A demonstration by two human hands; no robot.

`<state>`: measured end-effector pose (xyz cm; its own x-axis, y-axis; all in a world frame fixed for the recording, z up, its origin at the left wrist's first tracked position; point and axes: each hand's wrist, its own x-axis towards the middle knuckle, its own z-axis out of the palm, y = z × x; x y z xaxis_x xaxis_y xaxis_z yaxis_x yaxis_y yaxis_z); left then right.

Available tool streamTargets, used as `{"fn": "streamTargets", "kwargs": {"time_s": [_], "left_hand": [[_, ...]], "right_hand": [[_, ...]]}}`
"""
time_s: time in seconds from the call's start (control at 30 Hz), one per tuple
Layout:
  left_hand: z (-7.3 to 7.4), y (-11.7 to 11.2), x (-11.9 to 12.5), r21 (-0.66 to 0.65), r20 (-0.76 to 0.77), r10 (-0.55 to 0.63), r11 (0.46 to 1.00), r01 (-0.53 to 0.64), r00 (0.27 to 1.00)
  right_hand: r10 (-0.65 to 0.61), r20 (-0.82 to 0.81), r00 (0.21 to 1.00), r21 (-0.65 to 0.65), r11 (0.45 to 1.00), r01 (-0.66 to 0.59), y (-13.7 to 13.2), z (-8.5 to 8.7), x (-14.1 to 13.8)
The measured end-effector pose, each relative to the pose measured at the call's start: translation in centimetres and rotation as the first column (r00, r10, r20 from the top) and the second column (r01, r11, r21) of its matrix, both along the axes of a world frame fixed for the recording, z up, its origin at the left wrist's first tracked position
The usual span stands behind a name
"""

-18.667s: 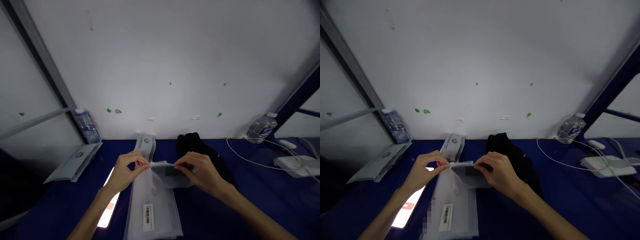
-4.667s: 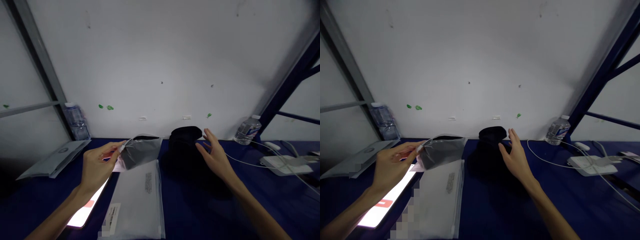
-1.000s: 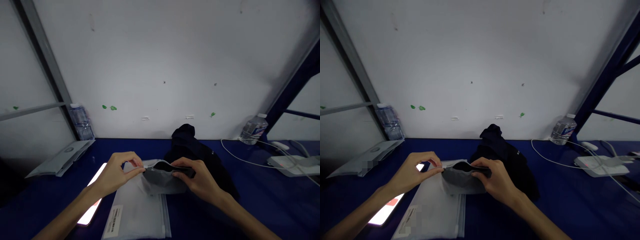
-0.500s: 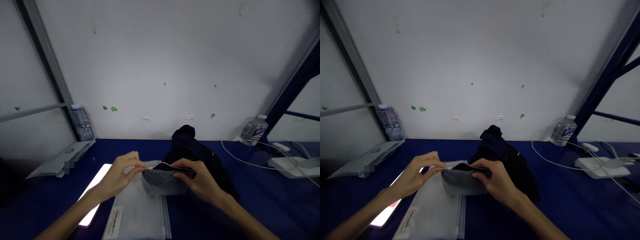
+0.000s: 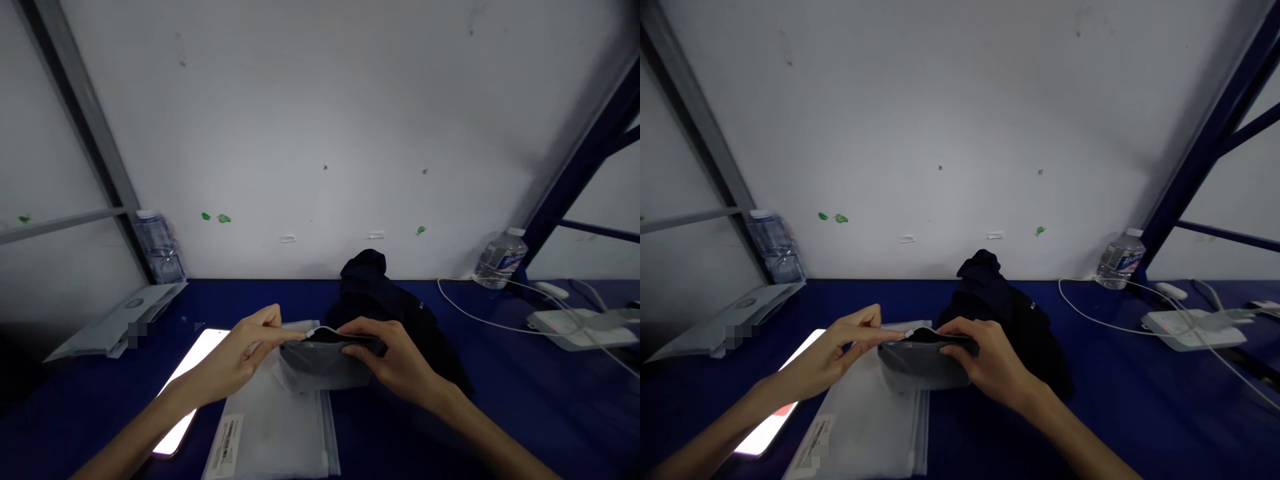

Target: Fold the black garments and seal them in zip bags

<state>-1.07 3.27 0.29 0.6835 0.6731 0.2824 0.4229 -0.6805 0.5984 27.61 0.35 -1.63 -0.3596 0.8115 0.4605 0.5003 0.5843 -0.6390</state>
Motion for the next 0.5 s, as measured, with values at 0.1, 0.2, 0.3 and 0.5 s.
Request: {"fn": "streamTargets", "kwargs": {"time_s": [0.1,0.2,0.3,0.5], "left_hand": [[0.01,-0.08,-0.16,-0.017,-0.035,-0.037,0.999,0.037,0.999],[-0.01,-0.16,-0.2,-0.02,-0.057,-0.032,0.999,0.031,0.998],[0.07,-0.19,-0.01,0.014,-0.043,0.044,0.999,-0.044,0.998],[0.36,0.19,0.36,0.09,0.125,0.22,0.969,-0.232,0.968]], "right_hand": [[-0.001,0.019,1.0,0.011,1.0,0.0,0.0,-0.02,0.02],[-0.001,0.022,1.0,0.019,1.0,0.0,0.03,0.02,0.09],[-0.001,0.015,1.0,0.022,1.0,0.001,0.05,0.15,0.2],[-0.021,0.042,0.999,0.052,0.998,0.019,-0.21,0.62,0.37]]}}
